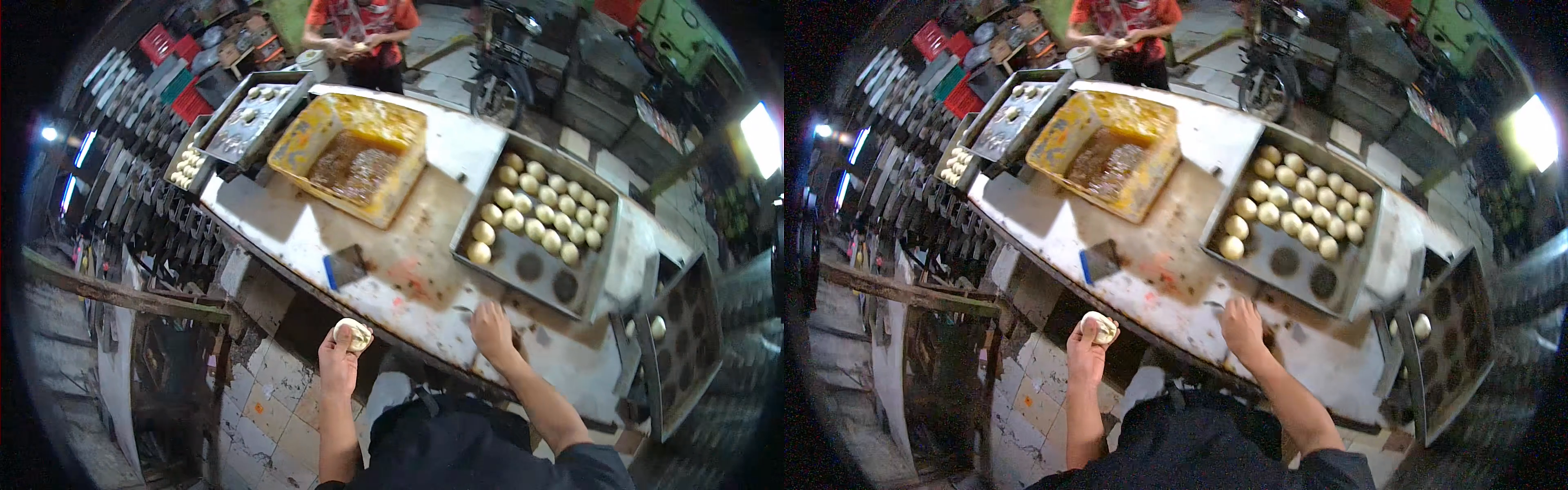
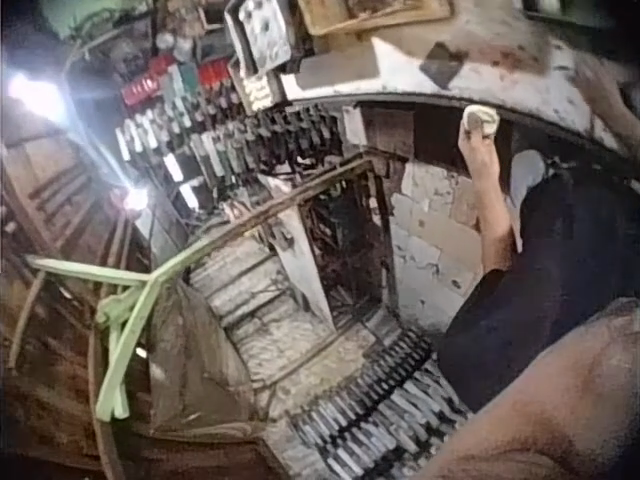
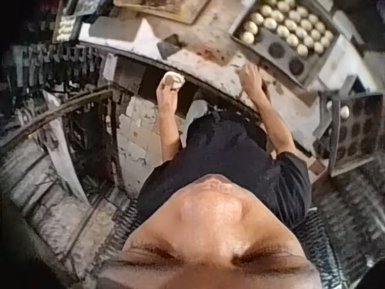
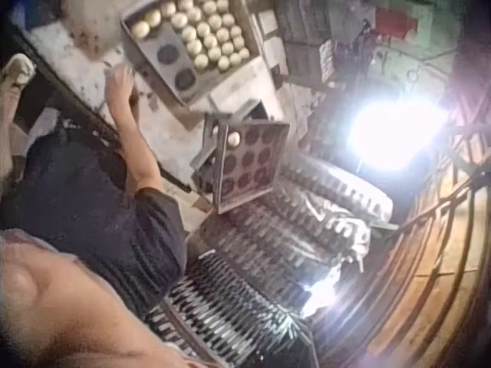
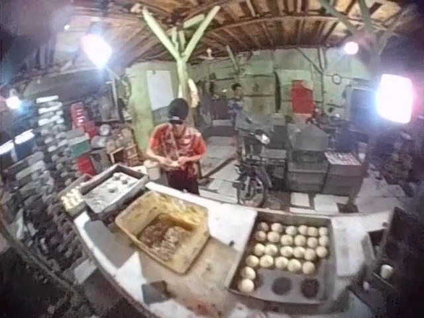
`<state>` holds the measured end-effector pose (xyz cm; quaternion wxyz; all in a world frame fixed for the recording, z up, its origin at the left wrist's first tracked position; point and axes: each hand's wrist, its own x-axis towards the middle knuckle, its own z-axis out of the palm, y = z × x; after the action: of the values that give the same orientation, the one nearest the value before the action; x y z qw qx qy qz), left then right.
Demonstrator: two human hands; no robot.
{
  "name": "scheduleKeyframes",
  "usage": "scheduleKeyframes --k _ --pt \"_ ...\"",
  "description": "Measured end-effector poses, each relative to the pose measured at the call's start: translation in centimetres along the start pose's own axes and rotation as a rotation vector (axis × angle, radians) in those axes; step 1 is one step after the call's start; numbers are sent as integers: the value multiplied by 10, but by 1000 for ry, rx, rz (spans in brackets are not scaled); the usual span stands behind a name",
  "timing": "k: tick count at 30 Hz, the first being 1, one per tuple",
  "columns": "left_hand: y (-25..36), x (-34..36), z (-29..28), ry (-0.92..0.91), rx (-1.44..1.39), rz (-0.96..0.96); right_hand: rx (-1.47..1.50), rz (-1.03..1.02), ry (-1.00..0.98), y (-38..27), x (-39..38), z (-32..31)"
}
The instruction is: Preparing and filling dough buns with a sweet filling in a bakery setting.
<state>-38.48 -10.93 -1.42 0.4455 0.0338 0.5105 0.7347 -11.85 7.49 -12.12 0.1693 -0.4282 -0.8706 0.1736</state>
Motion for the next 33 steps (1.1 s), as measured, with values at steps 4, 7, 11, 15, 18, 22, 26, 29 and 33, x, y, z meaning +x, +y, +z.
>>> scheduleKeyframes --k 4,7,11,15,18,22,26,29,33 --pt "57 86 -34 33 110 74 274 3 -3 -97 108 -53" --pt "104 152 -41 -77 114 77 217 -172 217 -178 232 -94" --pt "136 239 -59 -105 121 -2 -237 -295 -121 -197 371 -29" --pt "160 273 -87 -79 103 -25 -479 -300 -543 -216 438 32" --pt "169 269 -125 18 106 -50 -486 -322 -603 -223 451 59" --pt "173 266 -160 101 91 -79 -490 -246 -689 -236 461 67" --pt "177 276 -152 112 96 -78 -232 -50 -720 -208 475 54" --pt "181 280 -119 48 33 -92 45 -23 -702 -200 474 18" --pt "169 268 -55 -227 68 -81 636 179 -605 -214 423 -52"
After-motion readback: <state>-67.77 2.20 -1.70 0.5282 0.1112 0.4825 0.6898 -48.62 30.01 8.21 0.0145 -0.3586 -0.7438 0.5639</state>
